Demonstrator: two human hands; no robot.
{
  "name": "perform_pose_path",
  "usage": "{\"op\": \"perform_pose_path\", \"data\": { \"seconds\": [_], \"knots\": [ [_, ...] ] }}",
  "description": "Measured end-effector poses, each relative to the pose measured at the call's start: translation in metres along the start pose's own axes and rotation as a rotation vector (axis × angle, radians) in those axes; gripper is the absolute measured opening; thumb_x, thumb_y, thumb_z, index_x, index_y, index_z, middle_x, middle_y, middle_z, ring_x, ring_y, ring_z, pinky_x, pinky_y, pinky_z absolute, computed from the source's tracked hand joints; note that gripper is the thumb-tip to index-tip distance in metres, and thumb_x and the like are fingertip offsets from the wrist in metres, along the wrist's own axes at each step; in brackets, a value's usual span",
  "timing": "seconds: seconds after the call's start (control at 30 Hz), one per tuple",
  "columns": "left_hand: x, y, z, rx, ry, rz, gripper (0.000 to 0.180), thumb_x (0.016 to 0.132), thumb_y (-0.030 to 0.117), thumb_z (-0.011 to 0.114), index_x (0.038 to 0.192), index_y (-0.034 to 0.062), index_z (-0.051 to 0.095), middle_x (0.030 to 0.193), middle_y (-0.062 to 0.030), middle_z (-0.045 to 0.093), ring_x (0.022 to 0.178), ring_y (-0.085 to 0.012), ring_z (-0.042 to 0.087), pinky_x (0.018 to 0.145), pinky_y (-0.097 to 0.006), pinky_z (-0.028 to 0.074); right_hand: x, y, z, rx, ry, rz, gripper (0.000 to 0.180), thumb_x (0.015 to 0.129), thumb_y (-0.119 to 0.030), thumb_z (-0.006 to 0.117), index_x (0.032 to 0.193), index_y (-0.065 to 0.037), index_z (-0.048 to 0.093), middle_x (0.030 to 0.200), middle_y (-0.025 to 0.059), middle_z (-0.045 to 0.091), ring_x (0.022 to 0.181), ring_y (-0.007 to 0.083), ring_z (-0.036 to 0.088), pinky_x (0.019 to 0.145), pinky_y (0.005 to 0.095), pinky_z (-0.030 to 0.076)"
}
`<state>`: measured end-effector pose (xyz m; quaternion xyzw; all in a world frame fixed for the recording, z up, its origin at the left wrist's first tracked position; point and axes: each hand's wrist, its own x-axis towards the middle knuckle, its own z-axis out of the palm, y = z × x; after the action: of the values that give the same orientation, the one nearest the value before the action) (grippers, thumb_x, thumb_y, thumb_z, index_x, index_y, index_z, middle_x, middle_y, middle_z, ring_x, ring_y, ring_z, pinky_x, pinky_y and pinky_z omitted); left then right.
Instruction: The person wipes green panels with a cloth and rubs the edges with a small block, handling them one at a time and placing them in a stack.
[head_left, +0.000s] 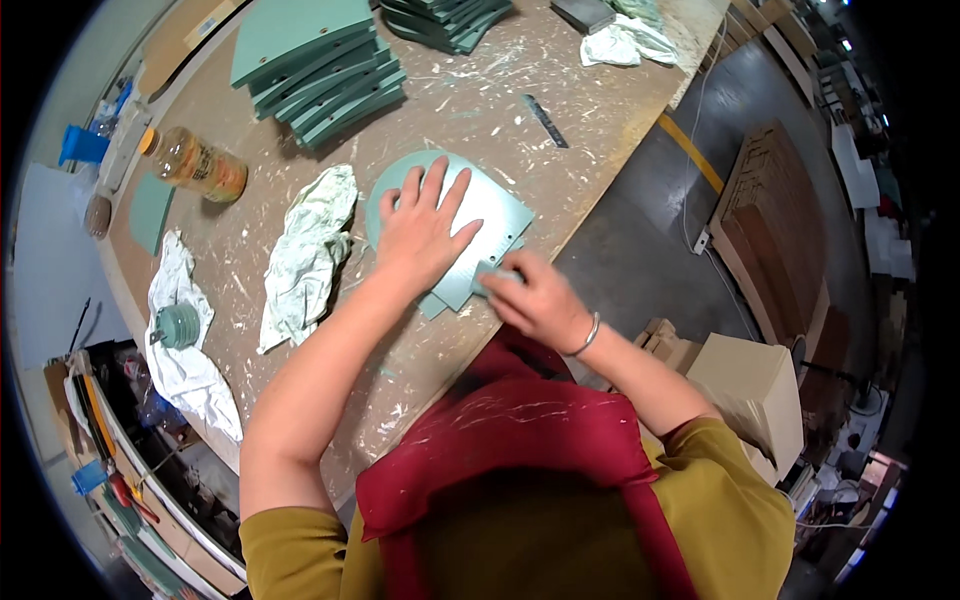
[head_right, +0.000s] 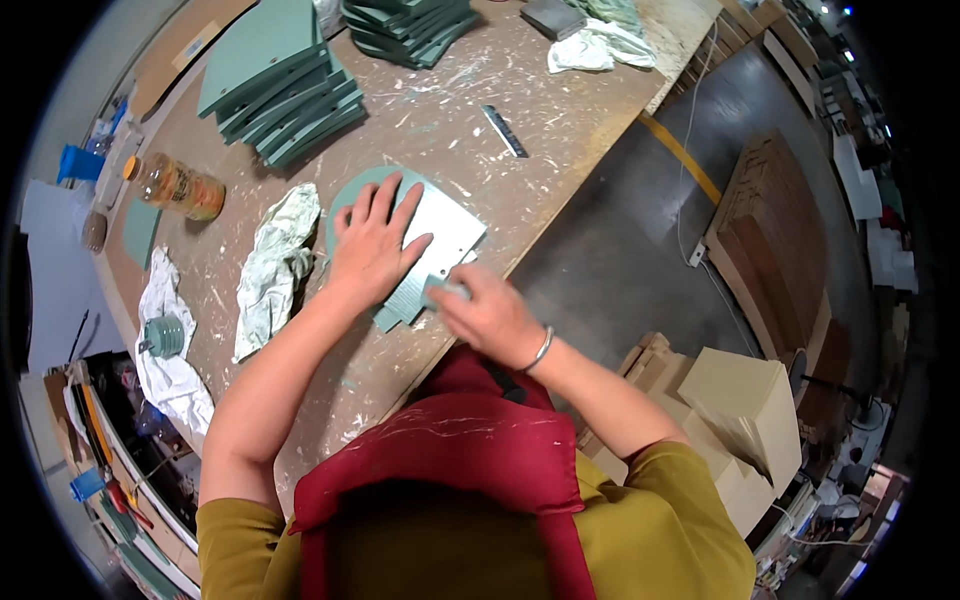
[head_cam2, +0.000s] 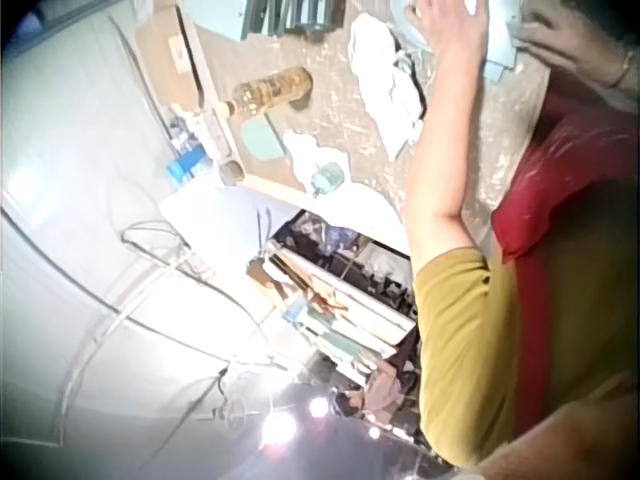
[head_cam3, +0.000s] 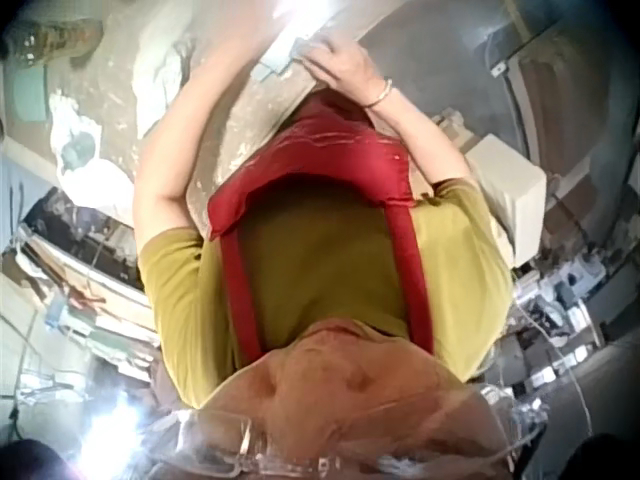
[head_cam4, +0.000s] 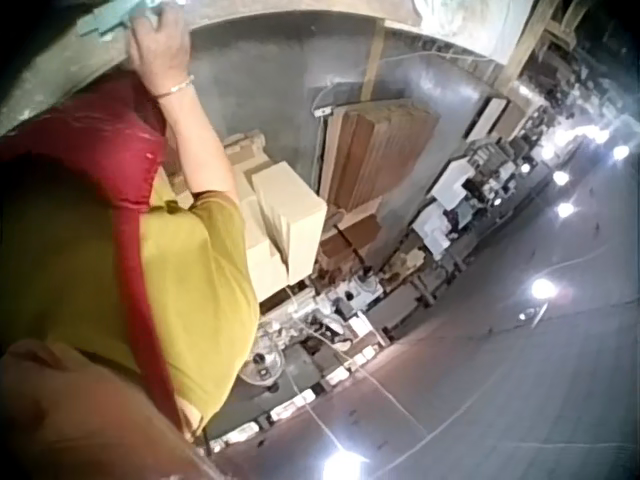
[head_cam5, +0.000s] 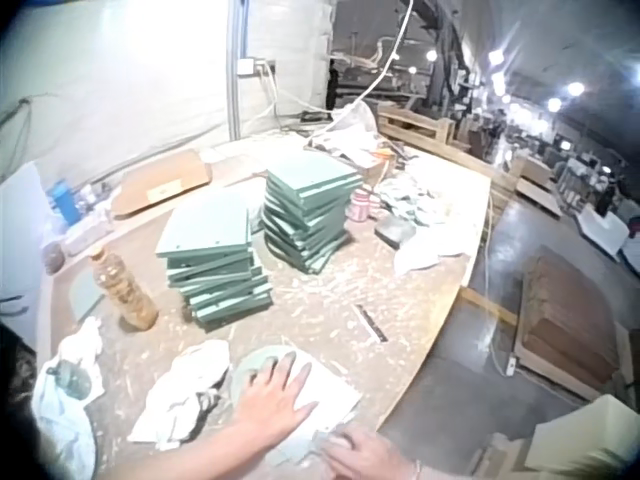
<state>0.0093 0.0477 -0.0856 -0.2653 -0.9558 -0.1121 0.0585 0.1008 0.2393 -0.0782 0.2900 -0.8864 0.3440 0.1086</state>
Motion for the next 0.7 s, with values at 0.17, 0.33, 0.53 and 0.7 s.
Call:
{"op": "perform_pose_path", "data": {
  "seconds": [0.17,0.33,0.53,0.7],
  "knots": [
    [0.001,0.003,0.000,0.025,-0.010,-0.010,0.061,0.091,0.044,0.058,0.143,0.0153,0.044,0.148,-0.0102,0.037,0.131,-0.0300,0.035,0.104,-0.049,0.027,0.005,0.055,-0.031,-0.165,0.196,0.158,0.030,0.078,-0.007,0.071,0.107,-0.008,0.066,0.093,0.0140,0.054,0.082,0.0301,0.057,0.071,0.0369,0.050],
    [-0.005,-0.015,-0.025,-0.008,-0.088,-0.037,0.061,0.092,0.047,0.057,0.143,0.0176,0.044,0.150,-0.0133,0.036,0.134,-0.0336,0.037,0.106,-0.053,0.029,0.014,0.059,-0.057,0.095,0.311,0.444,0.027,0.082,-0.009,0.072,0.108,-0.005,0.067,0.093,0.0092,0.054,0.081,0.0212,0.057,0.070,0.0303,0.048],
    [-0.092,-0.097,-0.039,0.133,0.096,-0.390,0.048,0.091,0.033,0.062,0.135,0.0184,0.052,0.143,-0.0139,0.044,0.129,-0.0405,0.042,0.103,-0.056,0.034,0.061,0.026,-0.040,0.928,0.227,0.632,0.028,0.090,-0.015,0.069,0.113,0.000,0.065,0.102,0.0014,0.062,0.089,0.0093,0.057,0.079,0.0237,0.047],
    [-0.063,-0.054,-0.061,-0.203,0.286,-0.249,0.024,0.081,0.011,0.064,0.103,0.0013,0.065,0.106,-0.0162,0.063,0.095,-0.0371,0.060,0.085,-0.043,0.049,0.097,0.037,0.006,1.307,0.281,0.710,0.027,0.094,-0.016,0.064,0.117,-0.002,0.062,0.100,0.0023,0.064,0.086,0.0083,0.059,0.077,0.0235,0.049]
  ]
}}
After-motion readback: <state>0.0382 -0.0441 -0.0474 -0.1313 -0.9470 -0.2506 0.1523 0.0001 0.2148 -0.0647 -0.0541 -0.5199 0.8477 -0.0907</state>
